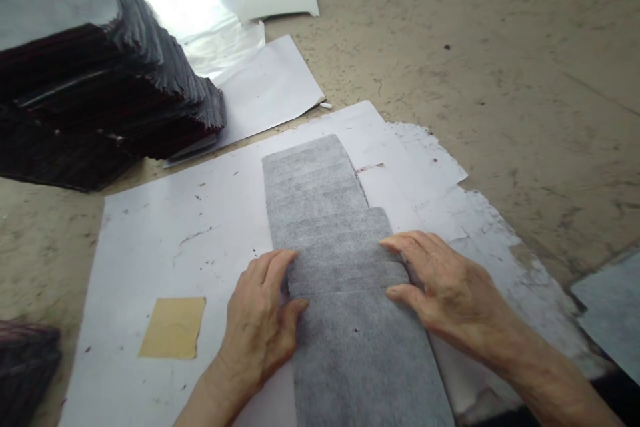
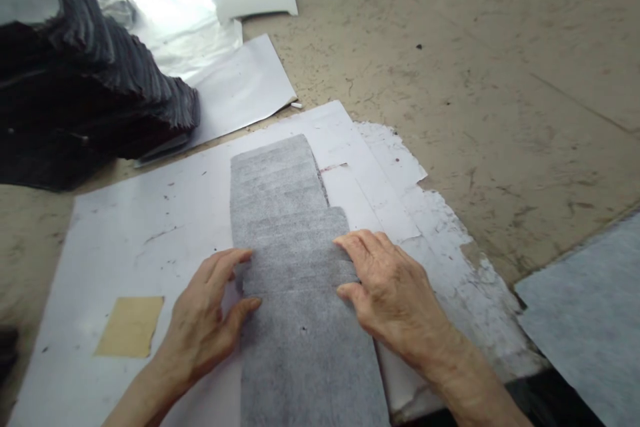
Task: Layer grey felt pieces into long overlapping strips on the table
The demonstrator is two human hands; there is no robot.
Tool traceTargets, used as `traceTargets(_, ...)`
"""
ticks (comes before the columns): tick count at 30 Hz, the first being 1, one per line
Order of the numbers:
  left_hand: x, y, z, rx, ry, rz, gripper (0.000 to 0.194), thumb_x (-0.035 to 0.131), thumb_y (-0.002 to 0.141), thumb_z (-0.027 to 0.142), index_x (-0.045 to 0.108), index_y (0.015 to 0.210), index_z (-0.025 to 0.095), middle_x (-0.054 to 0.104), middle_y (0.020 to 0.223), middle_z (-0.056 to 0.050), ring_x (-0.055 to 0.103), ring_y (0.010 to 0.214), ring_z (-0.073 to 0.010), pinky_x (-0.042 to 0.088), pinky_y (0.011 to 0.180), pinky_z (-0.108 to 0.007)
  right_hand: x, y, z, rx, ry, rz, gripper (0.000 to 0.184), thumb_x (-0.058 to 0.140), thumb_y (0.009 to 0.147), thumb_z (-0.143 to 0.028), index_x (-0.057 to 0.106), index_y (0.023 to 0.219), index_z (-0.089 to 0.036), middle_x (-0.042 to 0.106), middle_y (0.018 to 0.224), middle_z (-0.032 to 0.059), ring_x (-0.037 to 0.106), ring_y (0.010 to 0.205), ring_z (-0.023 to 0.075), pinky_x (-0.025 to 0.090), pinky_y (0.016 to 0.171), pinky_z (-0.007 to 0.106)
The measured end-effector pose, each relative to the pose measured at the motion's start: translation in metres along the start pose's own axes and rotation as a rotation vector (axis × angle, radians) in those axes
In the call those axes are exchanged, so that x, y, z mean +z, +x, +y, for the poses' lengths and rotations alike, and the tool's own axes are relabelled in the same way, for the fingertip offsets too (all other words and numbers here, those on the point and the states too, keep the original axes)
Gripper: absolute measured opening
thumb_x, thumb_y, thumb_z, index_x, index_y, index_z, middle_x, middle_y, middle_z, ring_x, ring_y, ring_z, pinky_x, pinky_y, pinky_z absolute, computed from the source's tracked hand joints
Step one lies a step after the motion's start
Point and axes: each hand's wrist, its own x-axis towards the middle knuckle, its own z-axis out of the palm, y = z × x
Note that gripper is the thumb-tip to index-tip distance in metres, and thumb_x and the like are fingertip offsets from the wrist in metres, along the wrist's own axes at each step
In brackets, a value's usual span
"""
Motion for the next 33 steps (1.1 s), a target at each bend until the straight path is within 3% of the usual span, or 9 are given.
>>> traceTargets(5,-0.007,0.016,0.001,-0.154,-0.165,-0.158,0.044,0.06,0.065,0.015,0.046,0.106,0.021,0.052,0.095,-0.003,0.05,0.087,-0.019,0.044,0.076,-0.036,0.0,0.006,0.002,0.124,0.095,-0.073,0.018,0.06,0.063,-0.015,0.055,0.081,-0.019,0.055,0.078,0.0017,0.055,0.073,0.0185,0.046,0.059,0.029)
traceTargets(9,-0.006,0.016,0.004,-0.222,-0.185,-0.171,0.018,0.058,0.067,0.021,0.049,0.082,0.02,0.05,0.084,-0.002,0.048,0.08,-0.0179,0.041,0.07,-0.033,0.005,-0.006,-0.006,0.187,0.088,0.002,0.005,0.058,0.069,-0.021,0.053,0.07,-0.02,0.055,0.07,0.0,0.055,0.065,0.0159,0.042,0.053,0.026)
traceTargets(11,-0.005,0.01,0.006,-0.249,-0.174,-0.158,0.01,0.055,0.07,0.026,0.047,0.071,0.02,0.048,0.076,0.0,0.047,0.074,-0.0166,0.039,0.066,-0.031,0.009,-0.014,-0.01,0.22,0.045,0.077,0.007,0.056,0.073,-0.025,0.052,0.069,-0.02,0.055,0.067,-0.0003,0.055,0.062,0.0153,0.041,0.051,0.026)
traceTargets(18,0.002,-0.012,0.011,-0.397,-0.265,-0.08,0.026,0.047,0.082,0.039,0.047,0.064,0.02,0.044,0.065,0.003,0.043,0.059,-0.0116,0.033,0.057,-0.025,0.016,-0.027,-0.021,0.358,0.043,0.214,0.023,0.049,0.082,-0.037,0.053,0.067,-0.02,0.056,0.058,-0.0015,0.052,0.05,0.012,0.037,0.046,0.024)
traceTargets(33,0.002,-0.005,0.01,-0.463,-0.329,-0.072,0.029,0.051,0.078,0.036,0.047,0.055,0.018,0.044,0.06,0.002,0.043,0.059,-0.0112,0.032,0.057,-0.024,0.012,-0.019,-0.019,0.527,0.191,0.117,0.032,0.045,0.076,-0.043,0.049,0.053,-0.021,0.049,0.047,-0.0032,0.046,0.04,0.0109,0.033,0.04,0.024)
